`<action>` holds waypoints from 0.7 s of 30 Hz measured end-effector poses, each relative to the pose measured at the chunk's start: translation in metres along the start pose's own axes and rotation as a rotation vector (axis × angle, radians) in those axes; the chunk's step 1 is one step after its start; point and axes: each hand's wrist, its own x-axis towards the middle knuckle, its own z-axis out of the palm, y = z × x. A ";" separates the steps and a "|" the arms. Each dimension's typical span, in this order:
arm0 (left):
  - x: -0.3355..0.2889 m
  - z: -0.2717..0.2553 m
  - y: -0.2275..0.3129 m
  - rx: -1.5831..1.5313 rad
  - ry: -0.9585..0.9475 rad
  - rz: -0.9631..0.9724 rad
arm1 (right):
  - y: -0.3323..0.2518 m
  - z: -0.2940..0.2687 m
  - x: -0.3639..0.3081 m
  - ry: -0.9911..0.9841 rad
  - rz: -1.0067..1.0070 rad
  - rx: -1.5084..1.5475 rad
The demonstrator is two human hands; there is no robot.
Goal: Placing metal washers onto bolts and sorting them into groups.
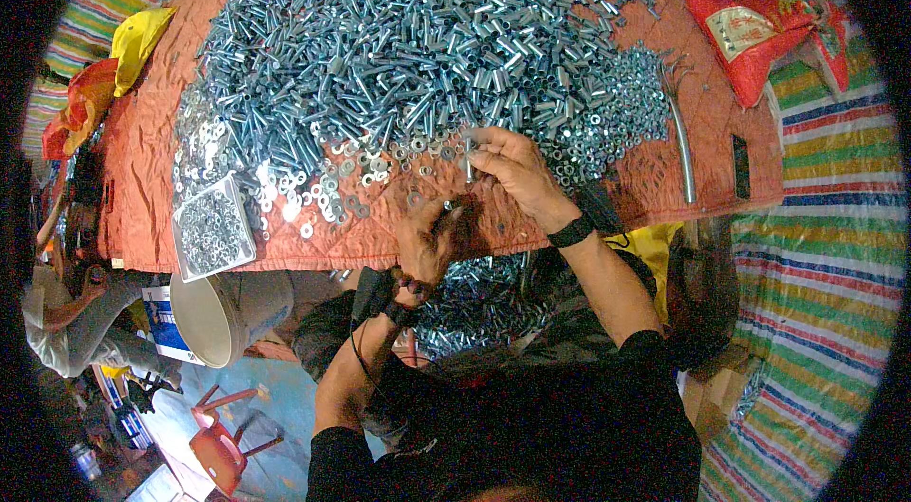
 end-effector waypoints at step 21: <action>-0.014 -0.009 0.007 0.026 -0.127 0.084 | 0.003 0.023 0.009 0.149 -0.390 -0.957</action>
